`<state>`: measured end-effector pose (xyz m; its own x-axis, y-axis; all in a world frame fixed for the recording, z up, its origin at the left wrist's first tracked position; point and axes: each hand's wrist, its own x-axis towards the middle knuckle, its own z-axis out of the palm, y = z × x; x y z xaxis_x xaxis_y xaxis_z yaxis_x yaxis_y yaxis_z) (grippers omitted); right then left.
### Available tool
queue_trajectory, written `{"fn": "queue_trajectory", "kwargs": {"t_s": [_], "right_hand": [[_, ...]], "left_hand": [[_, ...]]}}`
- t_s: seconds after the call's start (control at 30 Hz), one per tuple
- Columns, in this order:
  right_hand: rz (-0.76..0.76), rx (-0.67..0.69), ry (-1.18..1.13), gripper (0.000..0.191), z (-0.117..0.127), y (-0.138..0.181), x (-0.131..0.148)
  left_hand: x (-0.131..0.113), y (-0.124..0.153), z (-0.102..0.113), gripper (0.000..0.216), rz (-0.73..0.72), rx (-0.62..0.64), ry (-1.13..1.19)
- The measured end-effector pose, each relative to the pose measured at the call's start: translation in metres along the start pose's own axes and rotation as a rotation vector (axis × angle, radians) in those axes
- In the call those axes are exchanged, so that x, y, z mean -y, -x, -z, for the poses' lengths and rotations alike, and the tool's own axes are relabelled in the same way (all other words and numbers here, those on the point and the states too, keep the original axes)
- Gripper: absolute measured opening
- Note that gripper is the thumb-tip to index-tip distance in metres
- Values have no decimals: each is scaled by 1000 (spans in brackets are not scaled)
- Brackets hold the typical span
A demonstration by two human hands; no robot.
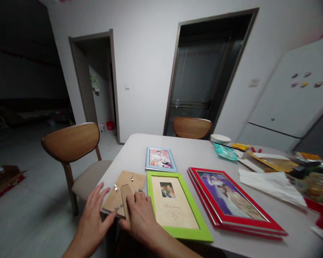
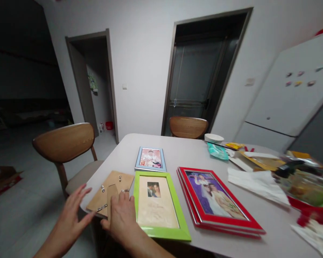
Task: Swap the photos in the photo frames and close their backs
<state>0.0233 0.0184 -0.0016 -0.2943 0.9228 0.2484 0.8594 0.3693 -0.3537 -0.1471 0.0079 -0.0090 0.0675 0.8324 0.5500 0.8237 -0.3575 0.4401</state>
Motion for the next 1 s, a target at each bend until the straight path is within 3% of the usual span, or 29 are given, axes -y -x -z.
{"fn": "queue_trajectory", "kwargs": {"t_s": [0.13, 0.27, 0.4, 0.57, 0.73, 0.9, 1.0], "right_hand": [[13, -10, -129, 40, -5, -5, -4], [22, -70, -318, 34, 20, -4, -14], [37, -112, -348, 34, 62, 13, -40], [-58, -64, -281, 33, 92, 48, -93], [-143, 10, -211, 32, 88, 68, -128], [-129, 19, -202, 32, 73, 67, -133], [-126, -3, -174, 35, 65, 69, -132]], "left_hand": [[13, -1, -22, 55, 25, 358, -105], [-3, -10, -26, 57, 40, 326, -22], [-48, -19, -23, 57, -47, 261, 88], [-100, -21, -48, 59, -172, 427, 121], [-119, -15, -73, 59, -182, 549, 132], [-117, -7, -73, 55, -155, 602, 128], [-113, -2, -72, 69, -193, 648, 133]]}}
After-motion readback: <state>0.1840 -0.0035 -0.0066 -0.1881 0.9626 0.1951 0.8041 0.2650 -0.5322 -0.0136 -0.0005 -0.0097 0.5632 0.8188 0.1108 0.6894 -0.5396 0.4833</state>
